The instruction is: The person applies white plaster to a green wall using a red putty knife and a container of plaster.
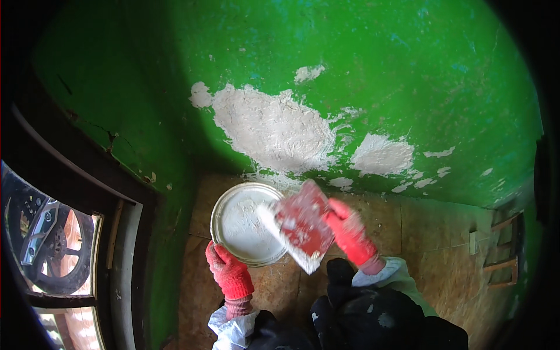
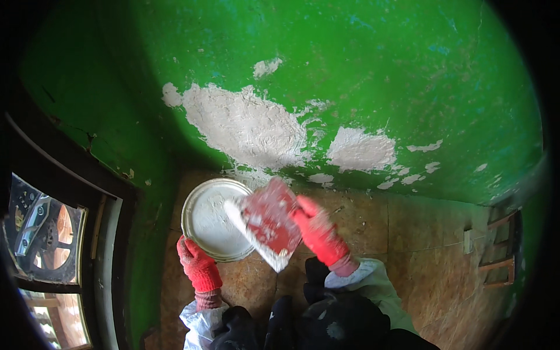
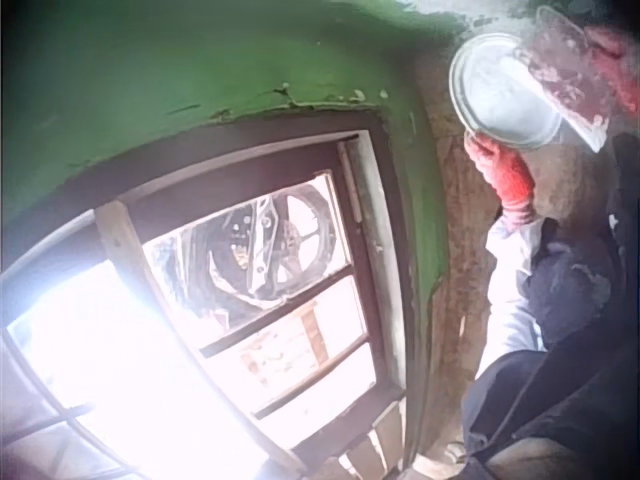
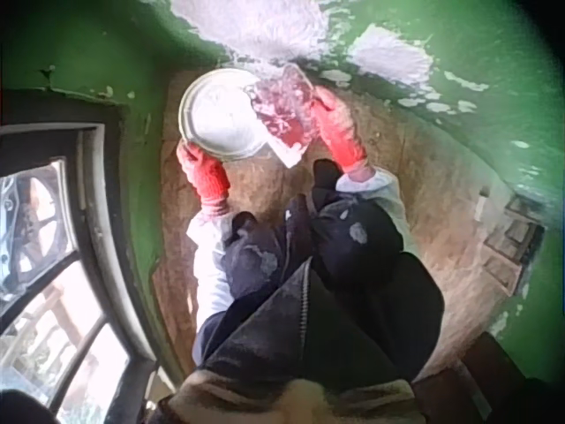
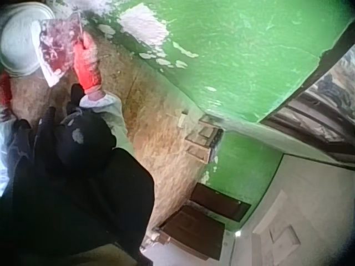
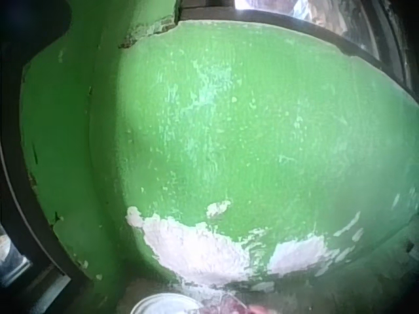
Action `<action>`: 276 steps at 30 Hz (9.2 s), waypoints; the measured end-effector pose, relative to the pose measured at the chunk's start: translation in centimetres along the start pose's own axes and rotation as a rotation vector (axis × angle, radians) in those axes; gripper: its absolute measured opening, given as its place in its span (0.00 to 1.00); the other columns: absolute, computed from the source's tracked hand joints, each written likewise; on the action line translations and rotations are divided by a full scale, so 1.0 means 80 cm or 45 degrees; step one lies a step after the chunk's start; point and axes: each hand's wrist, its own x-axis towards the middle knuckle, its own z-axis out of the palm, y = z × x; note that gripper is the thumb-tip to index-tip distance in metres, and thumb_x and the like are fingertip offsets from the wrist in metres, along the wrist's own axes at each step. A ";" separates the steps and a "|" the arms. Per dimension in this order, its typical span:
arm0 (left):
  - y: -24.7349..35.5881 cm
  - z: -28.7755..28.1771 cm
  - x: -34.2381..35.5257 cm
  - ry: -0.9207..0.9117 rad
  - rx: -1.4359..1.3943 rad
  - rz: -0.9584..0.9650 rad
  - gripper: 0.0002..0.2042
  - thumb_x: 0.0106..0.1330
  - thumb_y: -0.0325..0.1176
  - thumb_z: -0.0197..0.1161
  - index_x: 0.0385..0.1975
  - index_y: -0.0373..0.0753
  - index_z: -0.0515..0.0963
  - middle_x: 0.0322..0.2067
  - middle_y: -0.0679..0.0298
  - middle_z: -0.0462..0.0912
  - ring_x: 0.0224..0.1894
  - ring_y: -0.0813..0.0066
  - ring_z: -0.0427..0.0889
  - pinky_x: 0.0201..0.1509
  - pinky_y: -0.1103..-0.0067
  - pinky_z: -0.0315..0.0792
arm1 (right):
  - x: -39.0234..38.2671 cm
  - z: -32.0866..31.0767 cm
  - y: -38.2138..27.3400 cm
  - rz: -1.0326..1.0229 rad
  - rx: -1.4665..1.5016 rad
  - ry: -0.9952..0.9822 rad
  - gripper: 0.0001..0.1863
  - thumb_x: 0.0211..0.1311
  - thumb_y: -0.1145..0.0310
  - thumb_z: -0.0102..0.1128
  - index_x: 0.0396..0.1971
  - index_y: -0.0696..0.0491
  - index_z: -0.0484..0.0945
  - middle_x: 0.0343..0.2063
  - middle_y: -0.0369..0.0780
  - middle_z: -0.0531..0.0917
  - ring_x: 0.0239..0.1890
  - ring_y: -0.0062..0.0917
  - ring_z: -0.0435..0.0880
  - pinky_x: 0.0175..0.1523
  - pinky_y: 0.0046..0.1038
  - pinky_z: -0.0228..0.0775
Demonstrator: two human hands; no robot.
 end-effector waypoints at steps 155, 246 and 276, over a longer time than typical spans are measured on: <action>0.048 -0.034 0.023 -0.030 -0.136 0.031 0.12 0.66 0.34 0.47 0.42 0.35 0.72 0.36 0.56 0.77 0.38 0.67 0.76 0.42 0.76 0.68 | -0.014 0.011 0.019 0.040 -0.116 -0.003 0.16 0.55 0.81 0.48 0.46 0.61 0.72 0.32 0.40 0.79 0.30 0.17 0.76 0.37 0.18 0.68; -0.015 0.016 0.037 -0.308 -0.098 -0.478 0.15 0.63 0.41 0.46 0.40 0.37 0.74 0.35 0.56 0.79 0.38 0.64 0.78 0.43 0.75 0.69 | 0.139 -0.001 0.108 -0.110 0.178 0.601 0.03 0.52 0.78 0.54 0.22 0.59 0.76 0.23 0.33 0.75 0.23 0.16 0.72 0.27 0.17 0.65; -0.038 -0.061 0.012 -0.218 -0.260 -0.492 0.16 0.64 0.41 0.45 0.40 0.36 0.74 0.34 0.57 0.79 0.37 0.67 0.77 0.43 0.76 0.69 | 0.119 -0.037 -0.160 -0.877 -1.962 0.359 0.16 0.54 0.53 0.52 0.24 0.53 0.72 0.21 0.43 0.77 0.25 0.37 0.78 0.28 0.35 0.70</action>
